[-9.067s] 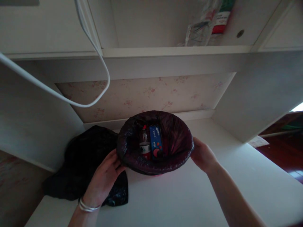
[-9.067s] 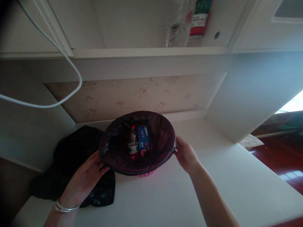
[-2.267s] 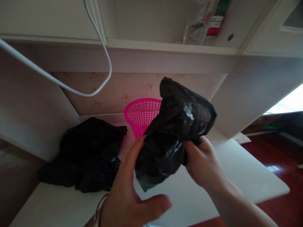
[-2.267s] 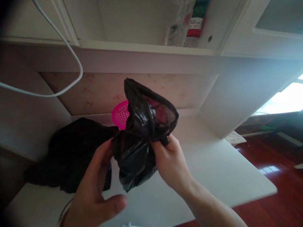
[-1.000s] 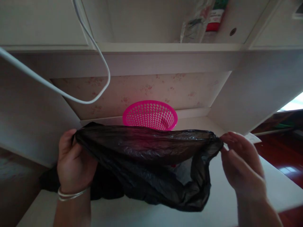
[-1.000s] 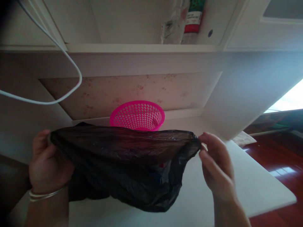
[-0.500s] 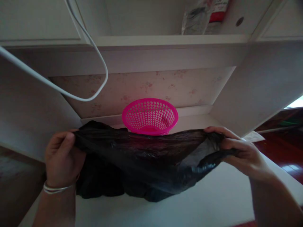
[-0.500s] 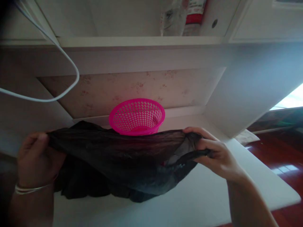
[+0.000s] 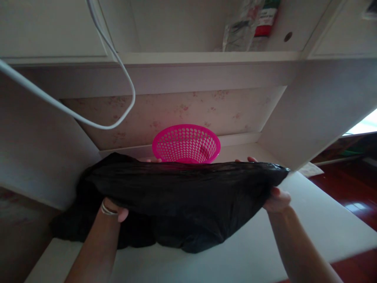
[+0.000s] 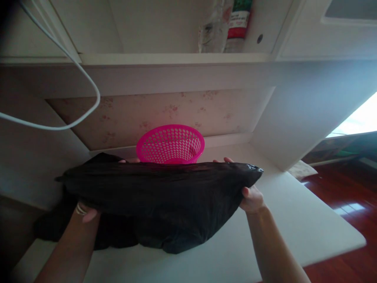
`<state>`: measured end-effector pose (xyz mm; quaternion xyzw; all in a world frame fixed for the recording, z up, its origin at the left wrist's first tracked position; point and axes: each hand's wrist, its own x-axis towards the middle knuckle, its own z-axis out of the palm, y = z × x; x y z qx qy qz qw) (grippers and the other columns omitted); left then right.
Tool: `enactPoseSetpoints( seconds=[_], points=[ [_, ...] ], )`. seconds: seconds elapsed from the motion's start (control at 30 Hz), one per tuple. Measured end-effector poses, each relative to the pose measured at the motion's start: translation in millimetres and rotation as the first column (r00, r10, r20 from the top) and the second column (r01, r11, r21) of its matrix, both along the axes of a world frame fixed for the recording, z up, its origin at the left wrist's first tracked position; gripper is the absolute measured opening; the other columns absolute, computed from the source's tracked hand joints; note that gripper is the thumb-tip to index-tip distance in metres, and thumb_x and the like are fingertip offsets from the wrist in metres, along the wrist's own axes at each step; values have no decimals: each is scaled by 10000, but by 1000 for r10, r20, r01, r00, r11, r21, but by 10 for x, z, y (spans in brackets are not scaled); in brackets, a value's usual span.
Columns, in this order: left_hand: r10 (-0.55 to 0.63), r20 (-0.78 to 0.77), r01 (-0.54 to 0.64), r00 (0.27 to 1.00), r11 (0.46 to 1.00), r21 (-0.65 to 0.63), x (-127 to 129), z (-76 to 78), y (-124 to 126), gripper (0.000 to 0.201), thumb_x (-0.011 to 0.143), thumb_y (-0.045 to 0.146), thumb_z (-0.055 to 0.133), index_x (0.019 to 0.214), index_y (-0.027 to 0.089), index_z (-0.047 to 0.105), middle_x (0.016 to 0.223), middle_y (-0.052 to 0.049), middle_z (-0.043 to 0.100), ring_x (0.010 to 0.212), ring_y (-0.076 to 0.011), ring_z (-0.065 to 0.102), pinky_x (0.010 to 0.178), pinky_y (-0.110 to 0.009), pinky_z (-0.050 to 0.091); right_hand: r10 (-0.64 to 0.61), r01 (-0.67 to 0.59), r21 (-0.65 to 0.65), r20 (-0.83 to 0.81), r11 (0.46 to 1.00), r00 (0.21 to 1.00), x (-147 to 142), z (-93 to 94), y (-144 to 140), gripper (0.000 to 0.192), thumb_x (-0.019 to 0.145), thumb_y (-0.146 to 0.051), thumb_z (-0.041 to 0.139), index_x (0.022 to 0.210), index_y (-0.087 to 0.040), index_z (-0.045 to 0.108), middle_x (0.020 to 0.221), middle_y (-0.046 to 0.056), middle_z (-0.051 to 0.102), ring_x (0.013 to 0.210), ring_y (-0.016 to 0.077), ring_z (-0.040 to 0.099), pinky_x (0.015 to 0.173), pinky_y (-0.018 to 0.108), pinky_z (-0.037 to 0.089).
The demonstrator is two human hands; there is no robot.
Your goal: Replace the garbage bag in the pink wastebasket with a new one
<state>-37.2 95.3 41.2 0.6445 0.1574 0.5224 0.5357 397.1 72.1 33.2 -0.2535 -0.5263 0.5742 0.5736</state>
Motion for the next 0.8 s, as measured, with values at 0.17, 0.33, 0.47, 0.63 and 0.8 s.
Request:
enactPoseSetpoints(
  seconds=[0.17, 0.33, 0.47, 0.63, 0.8],
  points=[
    [-26, 163, 30, 986, 999, -23, 351, 364, -83, 318, 805, 519, 752, 708, 225, 678, 1385, -88, 643, 1294, -379, 583, 1041, -634, 451, 12, -4, 135, -61, 991, 998, -112, 250, 52, 430, 779, -565, 710, 612, -241, 482, 1117, 24, 719, 1300, 333, 563, 1070, 573, 464],
    [108, 420, 68, 901, 921, -383, 642, 390, -303, 331, 905, 460, 656, 708, 218, 545, 667, 4, 698, 869, -229, 751, 924, -498, 582, -59, 57, -29, -86, 998, 995, -312, 389, -2, 572, 874, -673, 562, 640, -235, 279, 648, -19, 601, 735, 227, 662, 984, 558, 520],
    [170, 563, 120, 809, 889, -441, 649, 375, -339, 279, 963, 382, 606, 767, 204, 516, 471, 111, 394, 472, -71, 526, 816, -337, 601, -157, 118, -167, -240, 979, 958, -328, 448, 47, 478, 948, -576, 548, 662, -254, 340, 451, -102, 273, 371, 113, 223, 724, 385, 574],
    [231, 608, 89, 759, 889, -448, 589, 399, -357, 274, 861, 339, 756, 825, 195, 526, 555, 111, 314, 461, -58, 393, 548, -222, 496, -240, 175, -189, -415, 966, 877, -175, 363, 150, 358, 977, -529, 533, 718, -280, 537, 495, -80, 432, 387, 125, 340, 559, 310, 509],
    [251, 580, 53, 775, 889, -455, 667, 385, -389, 309, 768, 201, 821, 982, 196, 598, 611, 100, 381, 500, -56, 408, 574, -219, 477, -122, 126, -7, -315, 992, 941, -109, -43, 85, 878, 662, -935, 512, 1375, -421, 523, 1404, 10, 601, 1377, 280, 477, 1077, 540, 434]
  ],
)
